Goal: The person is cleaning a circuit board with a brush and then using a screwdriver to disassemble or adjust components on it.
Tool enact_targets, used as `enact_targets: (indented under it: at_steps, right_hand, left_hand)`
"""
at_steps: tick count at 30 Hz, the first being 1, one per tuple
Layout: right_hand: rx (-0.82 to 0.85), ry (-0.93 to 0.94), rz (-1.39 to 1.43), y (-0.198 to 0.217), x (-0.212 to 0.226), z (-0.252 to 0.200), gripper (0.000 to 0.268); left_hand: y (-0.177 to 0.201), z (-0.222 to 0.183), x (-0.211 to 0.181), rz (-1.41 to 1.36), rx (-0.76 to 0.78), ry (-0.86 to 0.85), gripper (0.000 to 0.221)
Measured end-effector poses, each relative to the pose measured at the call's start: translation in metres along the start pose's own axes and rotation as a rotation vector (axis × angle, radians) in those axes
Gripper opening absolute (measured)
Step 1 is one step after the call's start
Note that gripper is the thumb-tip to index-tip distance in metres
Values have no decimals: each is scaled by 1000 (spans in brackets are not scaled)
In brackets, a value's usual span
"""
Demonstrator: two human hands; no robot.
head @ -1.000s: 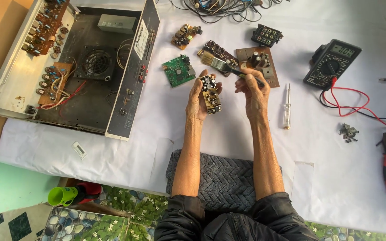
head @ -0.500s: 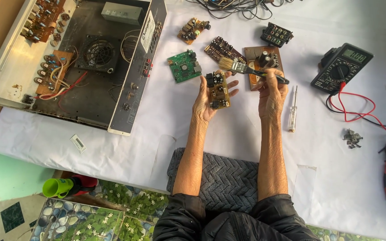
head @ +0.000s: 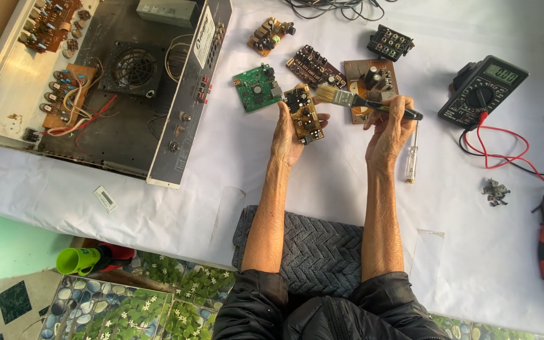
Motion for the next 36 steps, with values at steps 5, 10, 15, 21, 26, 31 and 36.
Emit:
enact_targets:
  at_steps: [5,10,15,21,26,31,36]
  right_hand:
    - [208,61,-226,-34,6,-8,33]
    - [200,163,-253,-42,29,-9,34]
    - [245,159,-223,-37,24,-6,35]
    - [180,185,-262,-38,32,-9,35]
    - [69,153,-118,-25,37,-3,38]
    - [82,137,-146,-29,42,-5,35]
    - [87,233,-300,-34,59,-6,36]
  left_hand:
    - [28,4,15,98,-51,48,69]
    - [-1,-3,-2,202,-40,-15,64]
    - [-11,-6,-8,242,-23,-78,69]
    - [17,0,12,220,-60,37,66]
    - [12,4,2,197,-43,-41,66]
    - [-10,-2,0,220,77,-35,59]
    - [-28,-8,-7,291,105,-28,49]
Point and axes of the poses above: each hand's wrist, its own z-axis towards the middle knuckle, its own y-axis out of the back of the hand, x = y × z, the point moved 10 cm from there along z, towards the middle knuckle, and after that the axes turned 3 degrees about x, right-handed, at the moved point
